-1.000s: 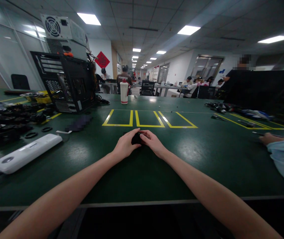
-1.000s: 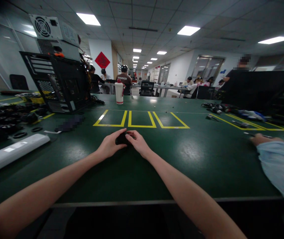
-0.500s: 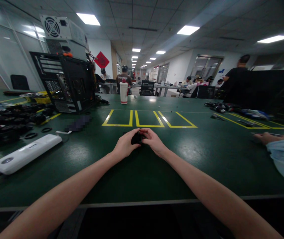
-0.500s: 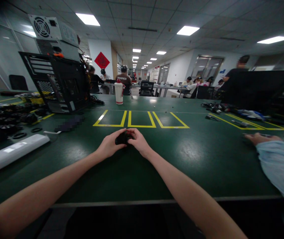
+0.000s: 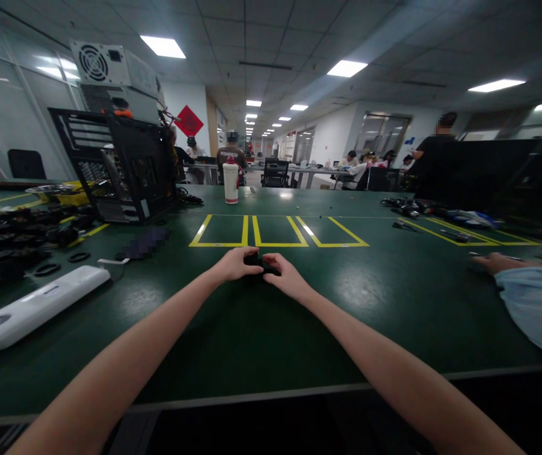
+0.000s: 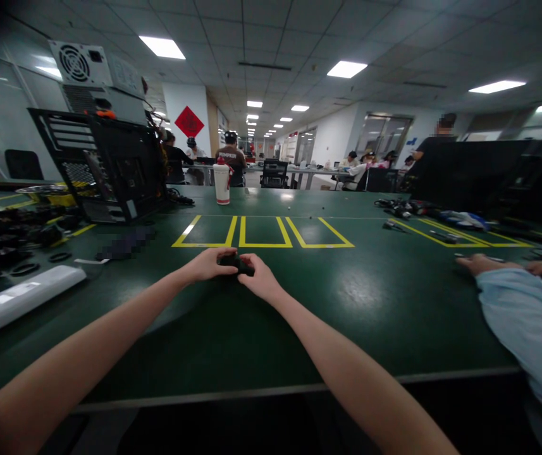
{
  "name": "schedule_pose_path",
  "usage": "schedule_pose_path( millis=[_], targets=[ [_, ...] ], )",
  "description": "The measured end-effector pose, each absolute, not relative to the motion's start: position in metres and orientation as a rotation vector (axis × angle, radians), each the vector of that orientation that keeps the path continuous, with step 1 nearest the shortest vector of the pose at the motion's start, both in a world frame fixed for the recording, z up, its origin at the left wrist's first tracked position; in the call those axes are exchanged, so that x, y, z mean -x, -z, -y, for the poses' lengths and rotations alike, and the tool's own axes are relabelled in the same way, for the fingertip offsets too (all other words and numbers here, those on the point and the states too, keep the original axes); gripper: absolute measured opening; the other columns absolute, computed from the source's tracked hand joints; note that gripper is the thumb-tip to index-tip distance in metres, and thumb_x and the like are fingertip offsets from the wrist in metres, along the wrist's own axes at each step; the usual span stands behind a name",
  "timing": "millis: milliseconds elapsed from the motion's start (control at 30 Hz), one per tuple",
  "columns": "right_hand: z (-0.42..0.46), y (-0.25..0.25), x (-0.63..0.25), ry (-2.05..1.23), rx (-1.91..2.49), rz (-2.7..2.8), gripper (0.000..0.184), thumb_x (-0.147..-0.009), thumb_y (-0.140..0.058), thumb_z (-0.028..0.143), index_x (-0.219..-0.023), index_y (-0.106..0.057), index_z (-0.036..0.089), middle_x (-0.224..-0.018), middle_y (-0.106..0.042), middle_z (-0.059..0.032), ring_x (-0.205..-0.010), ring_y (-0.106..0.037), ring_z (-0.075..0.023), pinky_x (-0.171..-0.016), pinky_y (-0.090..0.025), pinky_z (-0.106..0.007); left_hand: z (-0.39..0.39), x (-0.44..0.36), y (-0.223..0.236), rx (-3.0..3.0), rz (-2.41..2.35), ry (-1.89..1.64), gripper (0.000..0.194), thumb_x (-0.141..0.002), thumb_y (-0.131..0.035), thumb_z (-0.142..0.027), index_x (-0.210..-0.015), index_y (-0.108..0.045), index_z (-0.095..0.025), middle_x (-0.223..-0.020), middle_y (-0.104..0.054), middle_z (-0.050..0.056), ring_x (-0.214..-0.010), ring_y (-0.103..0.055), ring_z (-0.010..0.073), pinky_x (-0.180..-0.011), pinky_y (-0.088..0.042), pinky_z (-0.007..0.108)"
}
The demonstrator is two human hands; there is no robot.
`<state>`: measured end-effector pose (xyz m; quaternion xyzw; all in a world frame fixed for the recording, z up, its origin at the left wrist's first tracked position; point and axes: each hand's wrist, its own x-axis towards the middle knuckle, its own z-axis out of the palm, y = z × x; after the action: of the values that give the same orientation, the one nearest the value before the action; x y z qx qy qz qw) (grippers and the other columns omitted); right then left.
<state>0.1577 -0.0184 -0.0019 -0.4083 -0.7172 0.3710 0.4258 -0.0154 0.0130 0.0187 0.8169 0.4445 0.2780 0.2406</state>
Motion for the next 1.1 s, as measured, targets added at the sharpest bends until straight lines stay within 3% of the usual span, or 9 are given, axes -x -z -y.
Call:
schedule_pose_path(
  millis=[167,400,500,567,667,867,1100],
  targets=[
    [0.018,0.003,-0.158,-0.827,1.039,1.903,0.050,-0.067,-0.058,0.023,-0.114,-0.043,0.018,-0.114,-0.050,-0.0067,-0.107,-0.046,-0.0193,-0.096,-0.032,-0.040,-0.017,0.009,-0.012,-2.163,-1.194,-0.796,0.061,-0.065,-0.063,-0.033,-0.119,-0.042,-0.014,-0.123,-0.047,0.011,-0.112,-0.045,0.0246,-0.096,-0.034,0.037],
    [0.018,0.002,-0.167,-0.759,1.108,2.009,0.064,-0.063,-0.063,0.029,-0.120,-0.037,0.016,-0.120,-0.045,-0.0106,-0.111,-0.043,-0.0217,-0.096,-0.032,-0.040,-0.003,0.017,-0.001,-2.140,-1.182,-0.856,0.092,-0.060,-0.066,-0.047,-0.132,-0.016,-0.018,-0.137,-0.025,0.013,-0.124,-0.026,0.0276,-0.102,-0.022,0.042],
    [0.023,-0.001,-0.173,-0.720,1.174,2.098,0.069,-0.060,-0.066,0.033,-0.120,-0.036,0.015,-0.120,-0.045,-0.0120,-0.110,-0.044,-0.0229,-0.093,-0.034,-0.041,-0.004,0.017,0.003,-2.153,-1.136,-0.796,0.099,-0.058,-0.067,-0.047,-0.133,-0.008,-0.020,-0.136,-0.026,0.014,-0.123,-0.029,0.0287,-0.101,-0.024,0.044],
    [0.024,-0.003,-0.176,-0.683,1.209,2.142,0.064,-0.063,-0.064,0.032,-0.118,-0.038,0.015,-0.115,-0.048,-0.0110,-0.106,-0.047,-0.0217,-0.091,-0.036,-0.039,-0.007,0.013,0.005,-2.149,-1.103,-0.791,0.100,-0.059,-0.067,-0.046,-0.133,-0.006,-0.020,-0.135,-0.028,0.015,-0.121,-0.032,0.0285,-0.100,-0.025,0.044],
    [0.021,-0.005,-0.180,-0.586,1.287,2.168,0.053,-0.068,-0.059,0.027,-0.116,-0.040,0.016,-0.110,-0.051,-0.0096,-0.101,-0.050,-0.0198,-0.087,-0.038,-0.036,-0.010,0.004,0.005,-2.126,-1.081,-0.813,0.092,-0.063,-0.065,-0.044,-0.133,-0.009,-0.021,-0.132,-0.033,0.013,-0.119,-0.035,0.0275,-0.099,-0.028,0.043],
    [0.030,-0.021,-0.194,-0.356,1.517,2.263,0.048,-0.070,-0.054,0.021,-0.116,-0.040,0.015,-0.111,-0.049,-0.0118,-0.102,-0.049,-0.0224,-0.087,-0.037,-0.037,0.003,0.003,0.000,-2.111,-1.036,-0.782,0.080,-0.063,-0.066,-0.039,-0.128,-0.023,-0.022,-0.120,-0.046,0.009,-0.111,-0.044,0.0247,-0.095,-0.033,0.042],
    [0.108,-0.048,-0.180,-0.415,1.308,2.521,0.045,-0.073,-0.049,0.020,-0.117,-0.040,0.019,-0.107,-0.051,-0.0100,-0.095,-0.052,-0.0225,-0.084,-0.039,-0.039,0.057,0.024,-0.009,-2.136,-0.933,-0.658,0.068,-0.062,-0.067,-0.031,-0.121,-0.034,-0.022,-0.120,-0.045,0.006,-0.109,-0.044,0.0221,-0.096,-0.033,0.038]
  ],
)
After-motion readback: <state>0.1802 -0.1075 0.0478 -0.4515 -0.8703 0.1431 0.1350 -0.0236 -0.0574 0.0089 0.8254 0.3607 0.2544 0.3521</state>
